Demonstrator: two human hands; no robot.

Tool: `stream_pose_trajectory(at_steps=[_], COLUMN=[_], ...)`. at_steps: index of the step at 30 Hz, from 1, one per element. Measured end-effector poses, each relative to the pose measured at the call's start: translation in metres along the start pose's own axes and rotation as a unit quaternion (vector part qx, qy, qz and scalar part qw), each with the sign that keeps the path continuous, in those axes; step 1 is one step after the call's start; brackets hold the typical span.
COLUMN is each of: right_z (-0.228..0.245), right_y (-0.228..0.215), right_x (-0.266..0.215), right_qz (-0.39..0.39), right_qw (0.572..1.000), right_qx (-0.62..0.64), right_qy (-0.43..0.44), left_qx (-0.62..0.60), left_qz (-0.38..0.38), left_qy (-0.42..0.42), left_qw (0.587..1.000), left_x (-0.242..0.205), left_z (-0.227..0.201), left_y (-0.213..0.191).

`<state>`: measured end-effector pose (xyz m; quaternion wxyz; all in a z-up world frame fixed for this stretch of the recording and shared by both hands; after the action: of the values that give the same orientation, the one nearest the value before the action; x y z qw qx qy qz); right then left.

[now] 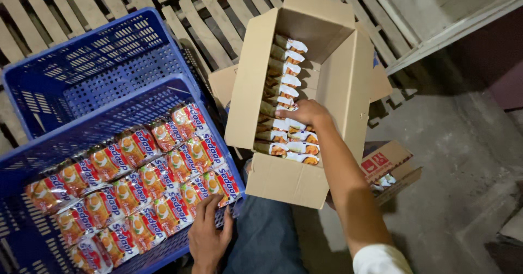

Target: The person transfers small packaged items from a blue plastic crate into a cardboard box. They pick up the items one by one and place them upright in rows inside the box.

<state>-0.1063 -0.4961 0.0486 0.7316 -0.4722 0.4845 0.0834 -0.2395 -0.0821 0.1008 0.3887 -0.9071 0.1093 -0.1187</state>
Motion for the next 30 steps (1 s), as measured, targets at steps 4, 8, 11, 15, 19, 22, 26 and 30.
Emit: stream_pose_trajectory(at_steps=[4, 8, 11, 15, 19, 22, 26, 30], right_z=[0.005, 0.006, 0.007, 0.011, -0.002, -0.007, -0.012, 0.005], right_y=[-0.010, 0.010, 0.006, 0.001, 0.020, 0.031, 0.036, 0.020], right_x=[-0.005, -0.001, -0.002, -0.008, 0.022, 0.028, 0.005, -0.095], right_qz=[-0.140, -0.045, -0.025, -0.006, 0.003, -0.053, -0.114, -0.223], right_qw=[0.989, 0.998, 0.999, 0.999, 0.998, 0.994, 0.980, 0.965], right_qx=[-0.014, 0.003, -0.017, -0.019, -0.015, 0.017, -0.074, -0.021], right_qy=[-0.051, -0.047, -0.033, -0.035, -0.054, -0.096, -0.144, -0.133], left_qx=[0.032, 0.029, 0.035, 0.051, 0.049, 0.008, -0.014, -0.140], left_qz=[0.006, 0.012, 0.006, 0.013, 0.002, 0.034, 0.183, 0.236], left_qy=[-0.016, -0.005, -0.007, -0.024, -0.014, -0.043, -0.131, -0.216], left_qw=[0.999, 0.999, 0.999, 0.998, 0.999, 0.998, 0.974, 0.937], left_x=[0.000, 0.000, 0.001, 0.002, 0.005, 0.010, 0.010, 0.005], left_z=[0.004, 0.002, -0.001, 0.002, -0.002, -0.003, 0.018, 0.051], left_y=[0.000, 0.000, 0.001, 0.003, 0.002, -0.005, 0.010, 0.023])
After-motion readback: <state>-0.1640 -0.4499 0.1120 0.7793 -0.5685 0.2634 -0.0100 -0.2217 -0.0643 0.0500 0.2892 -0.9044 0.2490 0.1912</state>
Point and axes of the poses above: each hand's wrist, its own x-axis towards the middle knuckle, its own y-axis out of the palm, z = x × y, the point moved 7 cm from there along x, towards the middle knuckle, and after that the axes turned 3 degrees about -x, right-handed, at the moved point
